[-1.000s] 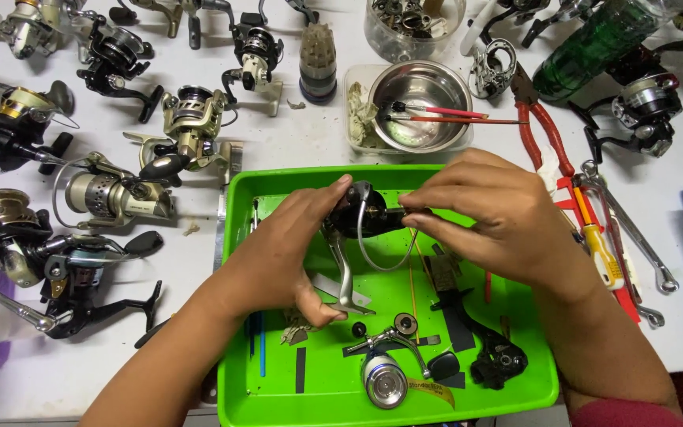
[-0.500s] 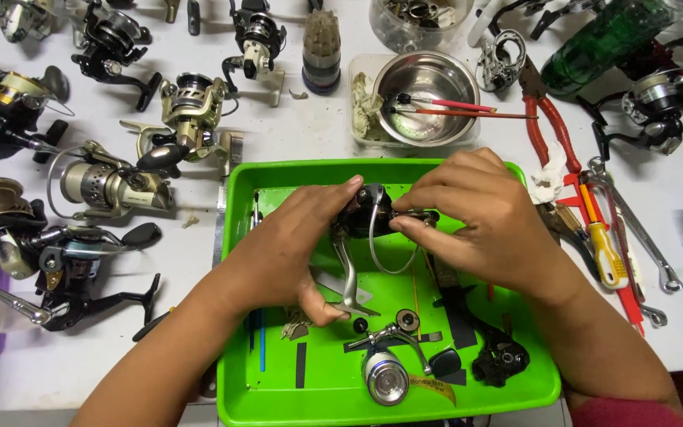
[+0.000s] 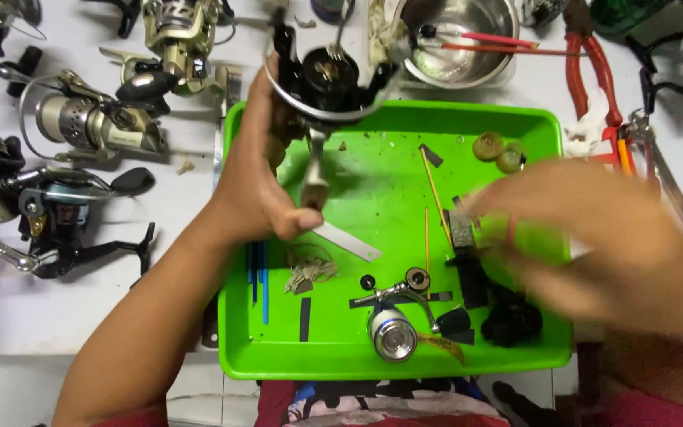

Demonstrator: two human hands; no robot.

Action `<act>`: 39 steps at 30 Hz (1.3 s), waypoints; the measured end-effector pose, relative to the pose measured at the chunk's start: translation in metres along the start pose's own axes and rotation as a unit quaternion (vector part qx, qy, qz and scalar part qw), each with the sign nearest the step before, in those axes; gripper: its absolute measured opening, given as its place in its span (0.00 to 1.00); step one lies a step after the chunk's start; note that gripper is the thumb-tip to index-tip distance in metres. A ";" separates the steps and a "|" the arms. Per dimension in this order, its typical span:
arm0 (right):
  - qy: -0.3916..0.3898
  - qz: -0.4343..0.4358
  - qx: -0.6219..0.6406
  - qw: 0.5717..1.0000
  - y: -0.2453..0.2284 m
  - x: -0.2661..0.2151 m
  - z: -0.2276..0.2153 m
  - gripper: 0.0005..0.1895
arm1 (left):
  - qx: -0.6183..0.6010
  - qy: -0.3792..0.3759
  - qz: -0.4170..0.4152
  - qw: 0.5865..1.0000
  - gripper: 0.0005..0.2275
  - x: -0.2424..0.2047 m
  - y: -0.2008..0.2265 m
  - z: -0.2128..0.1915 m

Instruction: Assembling and repairing various components of a spinning fishing reel on a workbench using small tools.

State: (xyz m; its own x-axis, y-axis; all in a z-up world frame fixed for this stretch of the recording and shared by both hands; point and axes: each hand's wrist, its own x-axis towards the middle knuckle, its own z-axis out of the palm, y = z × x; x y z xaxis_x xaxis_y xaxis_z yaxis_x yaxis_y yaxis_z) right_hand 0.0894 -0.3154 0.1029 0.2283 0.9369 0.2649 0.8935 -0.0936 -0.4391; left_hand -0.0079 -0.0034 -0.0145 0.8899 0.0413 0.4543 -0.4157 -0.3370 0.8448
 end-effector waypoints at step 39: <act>0.296 0.266 0.685 0.610 0.081 0.004 0.054 0.11 | 0.020 -0.026 0.009 0.999 0.55 -0.004 -0.009 -0.001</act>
State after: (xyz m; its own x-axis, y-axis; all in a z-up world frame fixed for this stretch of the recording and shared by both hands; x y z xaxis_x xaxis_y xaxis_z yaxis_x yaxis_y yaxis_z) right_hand 0.1416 -0.3010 0.0219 0.8066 0.5738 -0.1420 -0.4375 0.4179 -0.7962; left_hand -0.0078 0.0008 -0.0237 0.8910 -0.0139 0.4538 -0.4255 -0.3740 0.8241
